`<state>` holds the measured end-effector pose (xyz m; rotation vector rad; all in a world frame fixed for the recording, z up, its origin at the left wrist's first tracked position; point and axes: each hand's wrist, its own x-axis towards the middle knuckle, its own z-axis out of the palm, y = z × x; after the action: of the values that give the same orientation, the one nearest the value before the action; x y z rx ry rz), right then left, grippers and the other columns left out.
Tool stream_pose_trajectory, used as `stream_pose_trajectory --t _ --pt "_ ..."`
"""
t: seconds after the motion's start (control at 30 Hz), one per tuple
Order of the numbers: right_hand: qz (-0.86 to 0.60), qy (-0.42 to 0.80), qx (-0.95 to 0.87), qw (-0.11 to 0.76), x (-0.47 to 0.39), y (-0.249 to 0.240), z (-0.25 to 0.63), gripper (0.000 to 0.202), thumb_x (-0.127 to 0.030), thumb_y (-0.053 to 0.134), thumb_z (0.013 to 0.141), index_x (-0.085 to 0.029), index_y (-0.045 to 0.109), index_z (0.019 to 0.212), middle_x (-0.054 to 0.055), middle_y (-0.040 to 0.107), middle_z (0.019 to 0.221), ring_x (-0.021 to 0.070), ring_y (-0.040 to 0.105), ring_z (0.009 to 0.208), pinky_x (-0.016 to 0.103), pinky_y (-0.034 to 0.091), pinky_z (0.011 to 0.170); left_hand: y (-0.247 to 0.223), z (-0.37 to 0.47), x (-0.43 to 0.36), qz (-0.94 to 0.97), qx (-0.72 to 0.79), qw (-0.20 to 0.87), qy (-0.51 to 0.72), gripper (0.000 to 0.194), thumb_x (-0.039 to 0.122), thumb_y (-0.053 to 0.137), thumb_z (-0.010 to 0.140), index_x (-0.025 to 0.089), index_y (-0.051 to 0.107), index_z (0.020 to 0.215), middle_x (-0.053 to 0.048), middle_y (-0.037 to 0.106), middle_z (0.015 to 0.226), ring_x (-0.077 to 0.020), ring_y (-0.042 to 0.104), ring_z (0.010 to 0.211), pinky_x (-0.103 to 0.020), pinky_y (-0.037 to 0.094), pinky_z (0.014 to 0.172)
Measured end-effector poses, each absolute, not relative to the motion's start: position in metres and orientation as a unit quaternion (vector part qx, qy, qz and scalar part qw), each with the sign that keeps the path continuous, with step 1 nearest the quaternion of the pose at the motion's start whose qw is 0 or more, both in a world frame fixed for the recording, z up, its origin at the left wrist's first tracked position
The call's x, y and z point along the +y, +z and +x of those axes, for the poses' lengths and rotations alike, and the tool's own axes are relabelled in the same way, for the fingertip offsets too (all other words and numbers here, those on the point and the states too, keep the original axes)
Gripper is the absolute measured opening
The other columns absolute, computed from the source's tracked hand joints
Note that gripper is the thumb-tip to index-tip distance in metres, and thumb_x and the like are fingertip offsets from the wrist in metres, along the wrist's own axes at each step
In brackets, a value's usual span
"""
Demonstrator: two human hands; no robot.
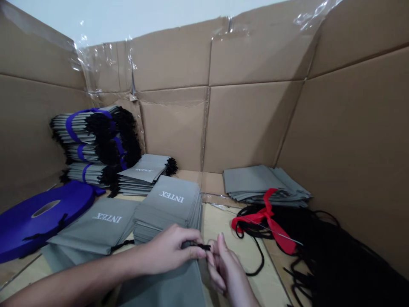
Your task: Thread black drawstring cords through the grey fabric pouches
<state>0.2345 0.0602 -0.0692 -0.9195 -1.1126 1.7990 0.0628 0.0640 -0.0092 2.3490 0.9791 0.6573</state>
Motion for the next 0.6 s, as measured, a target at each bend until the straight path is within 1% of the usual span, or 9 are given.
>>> stream_pose_trajectory --t 0.03,0.1,0.2,0.3,0.4,0.47,0.53,0.6 --pt "-0.367 0.704 -0.438 0.421 0.059 -0.067 0.234 0.059 -0.079 0.044 0.067 -0.021 0.045 0.061 -0.012 0.024 0.030 0.0035 0.007 0.028 0.018 0.009 0.031 -0.010 0.063 0.064 0.863 0.363 0.254 0.241 0.031 0.044 0.046 0.088 0.019 0.063 0.088 0.001 0.062 0.071 -0.0110 0.052 0.062 -0.018 0.034 0.056" --pt "-0.377 0.685 -0.444 0.437 0.055 -0.060 0.233 0.059 -0.079 0.043 0.067 -0.020 0.047 0.063 -0.012 0.025 0.031 0.0041 0.008 0.029 0.018 0.008 0.032 -0.010 0.062 0.064 0.864 0.374 0.242 0.232 0.029 0.043 0.046 0.088 0.019 0.062 0.087 0.002 0.061 0.070 -0.0112 0.052 0.062 -0.018 0.033 0.056" --pt "-0.381 0.665 -0.459 0.449 0.054 -0.051 0.233 0.063 -0.082 0.036 0.067 -0.020 0.044 0.059 -0.012 0.023 0.031 0.0042 0.008 0.029 0.018 0.009 0.033 -0.010 0.063 0.064 0.872 0.386 0.214 0.210 0.027 0.042 0.046 0.088 0.020 0.061 0.085 0.003 0.060 0.066 -0.0116 0.051 0.060 -0.019 0.031 0.054" --pt "-0.393 0.648 -0.469 0.454 0.054 -0.050 0.233 0.067 -0.085 0.031 0.066 -0.020 0.045 0.057 -0.012 0.024 0.031 0.0039 0.009 0.029 0.019 0.008 0.033 -0.009 0.063 0.062 0.881 0.378 0.205 0.199 0.026 0.042 0.045 0.089 0.022 0.061 0.086 0.003 0.063 0.070 -0.0122 0.054 0.062 -0.020 0.032 0.055" --pt "-0.404 0.624 -0.492 0.453 0.053 -0.053 0.232 0.068 -0.085 0.032 0.065 -0.019 0.047 0.057 -0.010 0.030 0.034 0.0037 0.013 0.029 0.020 0.006 0.034 -0.007 0.063 0.060 0.885 0.375 0.196 0.194 0.028 0.044 0.044 0.090 0.022 0.062 0.088 0.001 0.066 0.074 -0.0137 0.058 0.065 -0.020 0.033 0.057" --pt "-0.407 0.599 -0.519 0.454 0.050 -0.055 0.230 0.068 -0.082 0.032 0.069 -0.018 0.049 0.059 -0.009 0.033 0.038 0.0039 0.016 0.031 0.021 0.006 0.035 -0.005 0.063 0.058 0.890 0.369 0.188 0.190 0.029 0.045 0.044 0.090 0.023 0.063 0.089 0.001 0.067 0.076 -0.0149 0.060 0.068 -0.021 0.034 0.058" --pt "-0.413 0.569 -0.548 0.454 0.046 -0.054 0.227 0.065 -0.077 0.032 0.075 -0.017 0.051 0.062 -0.009 0.032 0.041 0.0045 0.017 0.034 0.022 0.007 0.036 -0.004 0.063 0.058 0.898 0.358 0.179 0.186 0.028 0.045 0.046 0.089 0.023 0.063 0.091 0.000 0.069 0.079 -0.0163 0.062 0.071 -0.021 0.035 0.059" --pt "-0.420 0.549 -0.567 0.449 0.043 -0.050 0.226 0.059 -0.073 0.037 0.077 -0.017 0.052 0.064 -0.009 0.030 0.044 0.0050 0.019 0.036 0.022 0.009 0.036 -0.005 0.062 0.058 0.903 0.354 0.162 0.181 0.026 0.045 0.048 0.088 0.023 0.062 0.092 0.000 0.069 0.081 -0.0180 0.064 0.073 -0.022 0.035 0.059"
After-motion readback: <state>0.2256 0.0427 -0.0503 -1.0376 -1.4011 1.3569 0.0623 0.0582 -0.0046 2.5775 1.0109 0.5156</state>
